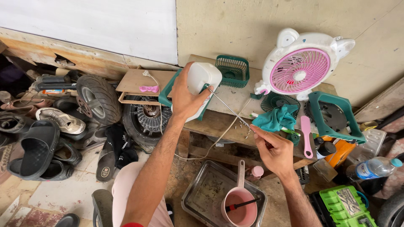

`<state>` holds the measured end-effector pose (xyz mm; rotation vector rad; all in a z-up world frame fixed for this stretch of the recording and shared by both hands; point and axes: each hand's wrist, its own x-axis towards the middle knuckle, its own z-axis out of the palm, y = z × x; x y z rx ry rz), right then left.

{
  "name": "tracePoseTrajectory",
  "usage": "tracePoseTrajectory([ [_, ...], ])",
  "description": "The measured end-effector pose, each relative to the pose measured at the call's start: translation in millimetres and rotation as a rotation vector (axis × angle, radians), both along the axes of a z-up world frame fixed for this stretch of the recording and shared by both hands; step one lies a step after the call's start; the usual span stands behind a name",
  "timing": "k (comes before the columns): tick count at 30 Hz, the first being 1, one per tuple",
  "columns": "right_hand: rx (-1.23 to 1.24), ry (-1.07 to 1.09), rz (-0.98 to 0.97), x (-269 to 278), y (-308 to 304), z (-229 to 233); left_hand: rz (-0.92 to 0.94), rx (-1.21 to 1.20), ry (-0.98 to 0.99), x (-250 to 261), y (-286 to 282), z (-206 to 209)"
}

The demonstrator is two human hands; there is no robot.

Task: The person uses a screwdriver to tighten screws on a white plastic electrical component with exposed wiring. They repeatedly adjust the component's position and apply torque to multiple screw terminals throughout the clip.

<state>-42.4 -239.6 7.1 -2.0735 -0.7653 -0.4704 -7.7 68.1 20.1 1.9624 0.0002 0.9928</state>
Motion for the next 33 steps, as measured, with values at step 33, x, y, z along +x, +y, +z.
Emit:
tracePoseTrajectory([
  [33,-0.146,-0.19,-0.072,4,6,-8,0.195,0.209,0.026,8,0,-15],
])
